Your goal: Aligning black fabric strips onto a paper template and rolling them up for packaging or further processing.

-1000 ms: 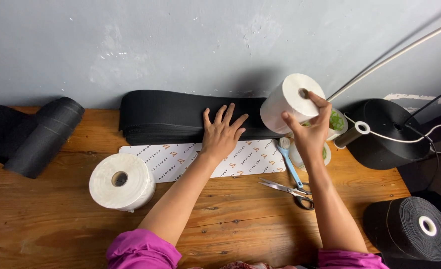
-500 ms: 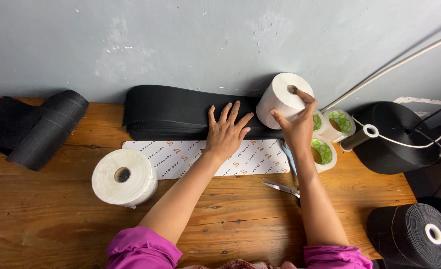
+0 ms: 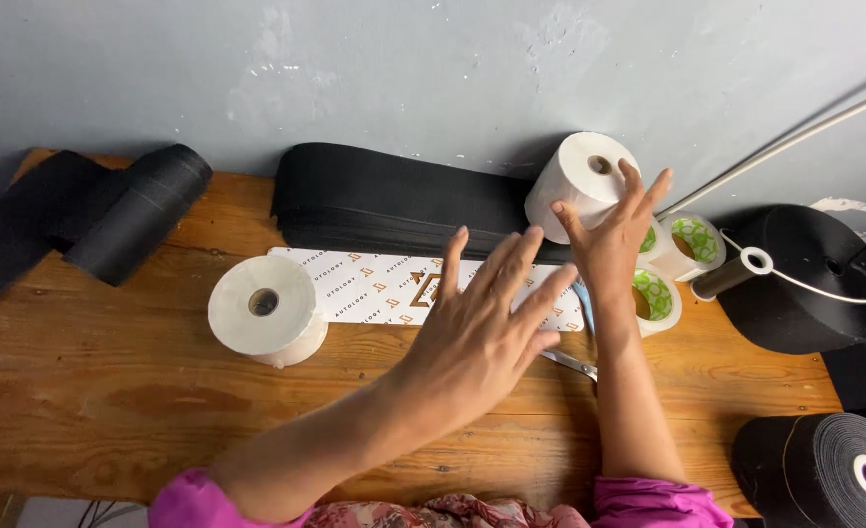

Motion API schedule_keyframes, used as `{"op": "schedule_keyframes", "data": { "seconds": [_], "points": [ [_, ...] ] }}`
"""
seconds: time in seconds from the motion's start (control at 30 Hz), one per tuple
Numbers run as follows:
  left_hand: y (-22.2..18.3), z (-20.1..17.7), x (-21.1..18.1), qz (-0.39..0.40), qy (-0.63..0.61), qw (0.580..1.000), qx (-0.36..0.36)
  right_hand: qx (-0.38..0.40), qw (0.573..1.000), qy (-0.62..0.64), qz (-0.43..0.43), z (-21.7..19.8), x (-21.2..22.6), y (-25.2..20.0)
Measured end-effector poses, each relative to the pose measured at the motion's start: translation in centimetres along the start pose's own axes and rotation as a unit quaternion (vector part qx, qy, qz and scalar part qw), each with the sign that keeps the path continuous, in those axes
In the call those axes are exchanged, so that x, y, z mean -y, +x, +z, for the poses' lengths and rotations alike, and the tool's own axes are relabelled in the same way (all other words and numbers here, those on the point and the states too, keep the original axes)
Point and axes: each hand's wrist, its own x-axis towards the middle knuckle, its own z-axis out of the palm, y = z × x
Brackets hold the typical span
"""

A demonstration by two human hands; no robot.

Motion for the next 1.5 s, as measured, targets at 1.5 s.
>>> {"op": "schedule_keyframes", "data": {
  "seconds": [1.5],
  "points": [
    [-12.4,3.6,34.5,-0.490,-0.399,0.772,-0.072,0.239,0.933,-0.118,-0.240,17.4,13.7,-5.0]
  ]
}}
